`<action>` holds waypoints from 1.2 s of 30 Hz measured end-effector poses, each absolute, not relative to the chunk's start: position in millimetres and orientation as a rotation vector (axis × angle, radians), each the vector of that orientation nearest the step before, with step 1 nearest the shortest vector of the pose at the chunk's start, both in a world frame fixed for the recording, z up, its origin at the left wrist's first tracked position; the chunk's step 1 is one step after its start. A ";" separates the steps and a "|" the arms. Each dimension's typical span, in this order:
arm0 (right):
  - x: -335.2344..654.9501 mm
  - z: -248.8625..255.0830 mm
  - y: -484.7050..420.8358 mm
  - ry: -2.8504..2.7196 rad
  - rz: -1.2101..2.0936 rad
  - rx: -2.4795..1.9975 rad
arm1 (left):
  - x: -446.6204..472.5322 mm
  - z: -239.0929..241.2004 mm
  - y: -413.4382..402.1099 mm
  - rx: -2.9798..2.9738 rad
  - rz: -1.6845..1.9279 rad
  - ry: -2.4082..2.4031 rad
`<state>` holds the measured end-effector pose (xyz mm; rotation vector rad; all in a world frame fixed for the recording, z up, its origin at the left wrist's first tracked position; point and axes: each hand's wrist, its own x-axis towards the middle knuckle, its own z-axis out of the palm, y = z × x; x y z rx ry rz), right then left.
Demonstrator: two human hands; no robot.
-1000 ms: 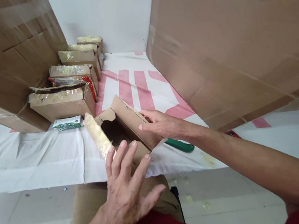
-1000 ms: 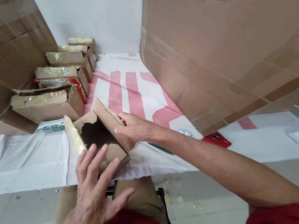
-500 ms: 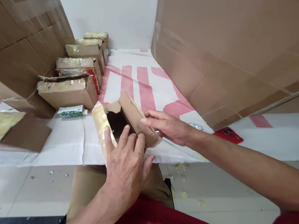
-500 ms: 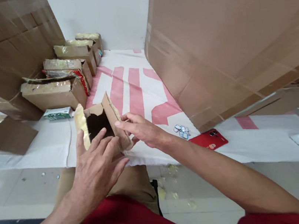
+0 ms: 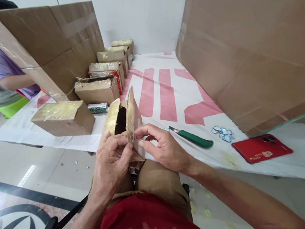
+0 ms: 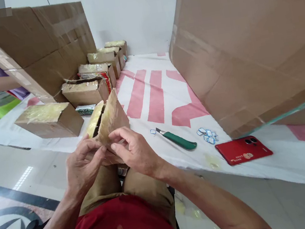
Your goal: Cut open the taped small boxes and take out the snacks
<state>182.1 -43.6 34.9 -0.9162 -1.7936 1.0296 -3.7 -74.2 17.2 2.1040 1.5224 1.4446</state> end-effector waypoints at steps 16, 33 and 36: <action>171.2 19.3 -55.9 -1.961 0.215 -0.891 | -6.6 -1.4 -80.7 2.357 1.461 1.168; 161.3 28.7 -62.4 -1.905 0.416 -1.092 | -2.9 6.1 -80.1 1.888 1.509 1.370; 157.2 31.0 -62.7 -1.878 0.383 -1.078 | -1.6 11.0 -79.0 1.821 1.535 1.363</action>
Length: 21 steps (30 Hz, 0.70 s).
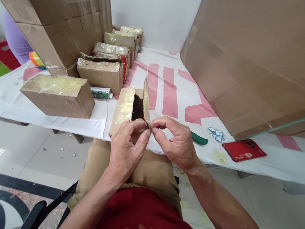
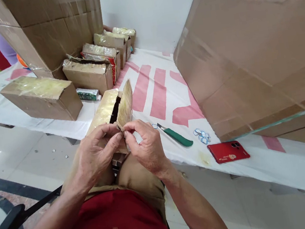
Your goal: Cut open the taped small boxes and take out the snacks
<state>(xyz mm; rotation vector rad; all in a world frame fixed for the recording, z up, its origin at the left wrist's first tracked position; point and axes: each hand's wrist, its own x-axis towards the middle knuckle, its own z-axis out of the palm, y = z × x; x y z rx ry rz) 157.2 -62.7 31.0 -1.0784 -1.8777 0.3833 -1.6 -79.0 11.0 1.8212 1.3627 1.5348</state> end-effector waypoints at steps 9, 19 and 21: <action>155.7 33.8 -63.6 -1.825 0.390 -1.083 | 3.6 8.8 -75.2 1.852 1.590 1.337; 156.5 35.1 -57.8 -1.710 0.760 -1.034 | 1.5 8.4 -75.2 1.816 1.619 1.353; 156.0 35.9 -56.5 -1.703 0.787 -1.033 | 0.4 9.0 -75.1 1.785 1.616 1.358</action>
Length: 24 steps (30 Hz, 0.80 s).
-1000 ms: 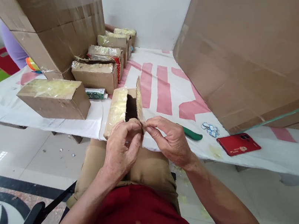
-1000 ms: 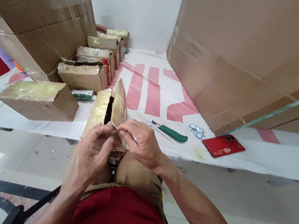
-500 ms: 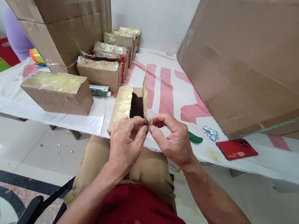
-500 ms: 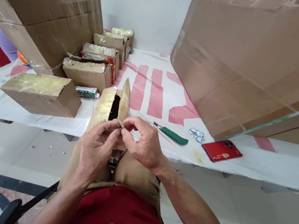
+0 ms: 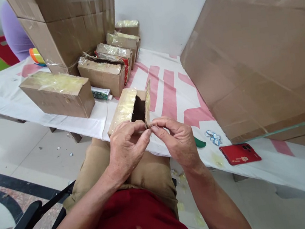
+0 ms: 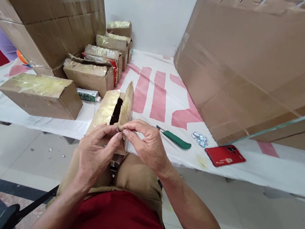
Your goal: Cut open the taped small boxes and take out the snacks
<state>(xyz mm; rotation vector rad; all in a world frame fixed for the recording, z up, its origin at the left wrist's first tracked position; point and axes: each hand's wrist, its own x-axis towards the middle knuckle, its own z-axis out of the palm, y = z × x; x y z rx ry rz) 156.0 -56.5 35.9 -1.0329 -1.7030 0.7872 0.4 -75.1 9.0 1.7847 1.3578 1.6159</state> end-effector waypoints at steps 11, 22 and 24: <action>147.7 34.8 -60.7 -1.756 0.616 -1.018 | 3.2 10.4 -76.0 1.732 1.665 1.439; 143.3 22.5 -61.0 -1.539 0.851 -1.042 | 5.4 12.6 -75.1 1.662 1.674 1.519; 142.6 18.3 -60.3 -1.454 0.933 -1.061 | 4.8 13.1 -75.5 1.644 1.656 1.504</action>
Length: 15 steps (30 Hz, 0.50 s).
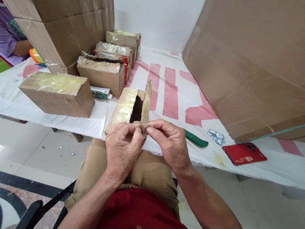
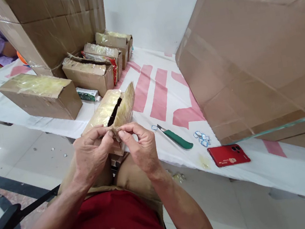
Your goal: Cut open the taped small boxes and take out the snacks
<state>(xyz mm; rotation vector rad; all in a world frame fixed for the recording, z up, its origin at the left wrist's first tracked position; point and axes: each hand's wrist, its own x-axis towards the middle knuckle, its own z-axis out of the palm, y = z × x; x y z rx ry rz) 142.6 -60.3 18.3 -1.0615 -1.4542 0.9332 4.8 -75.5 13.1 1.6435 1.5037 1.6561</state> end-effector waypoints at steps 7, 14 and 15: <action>140.4 12.4 -56.5 -1.340 1.062 -1.074 | 3.3 12.1 -76.2 1.604 1.674 1.480; 140.1 13.2 -53.9 -1.283 1.136 -1.031 | 0.3 11.9 -77.8 1.592 1.676 1.399; 140.2 13.6 -54.0 -1.284 1.134 -1.027 | 0.1 12.3 -78.1 1.604 1.678 1.392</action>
